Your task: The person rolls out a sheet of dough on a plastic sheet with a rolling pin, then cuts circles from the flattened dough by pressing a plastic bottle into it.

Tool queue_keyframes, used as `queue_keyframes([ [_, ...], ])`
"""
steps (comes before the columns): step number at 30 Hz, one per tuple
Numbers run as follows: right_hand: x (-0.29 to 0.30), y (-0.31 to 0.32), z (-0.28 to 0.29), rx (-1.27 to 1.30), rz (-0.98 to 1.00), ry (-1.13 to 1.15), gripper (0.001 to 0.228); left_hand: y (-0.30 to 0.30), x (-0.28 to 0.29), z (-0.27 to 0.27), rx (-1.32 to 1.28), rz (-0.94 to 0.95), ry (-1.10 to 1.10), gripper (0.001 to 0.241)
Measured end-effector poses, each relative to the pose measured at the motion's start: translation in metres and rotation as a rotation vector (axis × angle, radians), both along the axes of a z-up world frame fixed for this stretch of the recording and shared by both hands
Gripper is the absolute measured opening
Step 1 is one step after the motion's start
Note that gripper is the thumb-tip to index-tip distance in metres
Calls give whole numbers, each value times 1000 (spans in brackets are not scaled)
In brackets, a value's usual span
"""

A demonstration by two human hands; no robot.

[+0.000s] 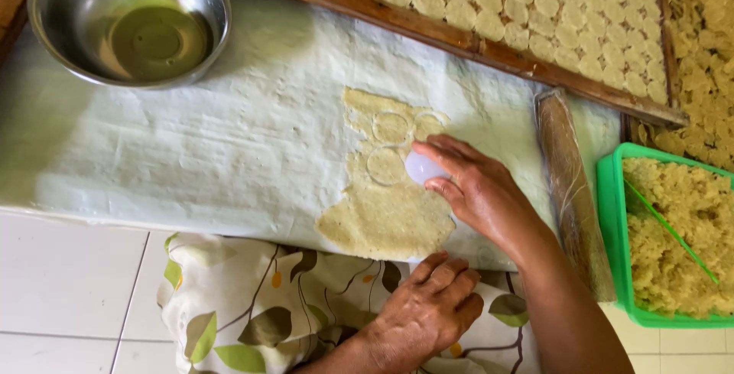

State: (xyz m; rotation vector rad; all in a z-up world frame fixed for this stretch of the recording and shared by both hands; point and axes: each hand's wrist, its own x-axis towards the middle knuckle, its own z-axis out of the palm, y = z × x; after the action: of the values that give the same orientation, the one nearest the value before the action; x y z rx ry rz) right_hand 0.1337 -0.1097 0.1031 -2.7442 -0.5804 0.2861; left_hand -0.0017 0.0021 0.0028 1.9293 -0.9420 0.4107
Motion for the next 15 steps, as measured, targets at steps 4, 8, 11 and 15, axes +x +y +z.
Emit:
queue_keyframes([
  [4, 1, -2, 0, 46, 5, -80, 52, 4, 4, 7, 17, -51, 14, 35],
  [8, 1, -6, -4, 21, 0, -33, 53, 5, 3, 7, 21, -2, -2, 26],
  [11, 3, -9, -4, 19, 7, -66, 53, 3, 3, 4, 23, -13, -7, 24],
  [15, 7, -11, -4, 9, 16, -1, 55, -1, 0, -2, -7, 15, -13, 24],
])
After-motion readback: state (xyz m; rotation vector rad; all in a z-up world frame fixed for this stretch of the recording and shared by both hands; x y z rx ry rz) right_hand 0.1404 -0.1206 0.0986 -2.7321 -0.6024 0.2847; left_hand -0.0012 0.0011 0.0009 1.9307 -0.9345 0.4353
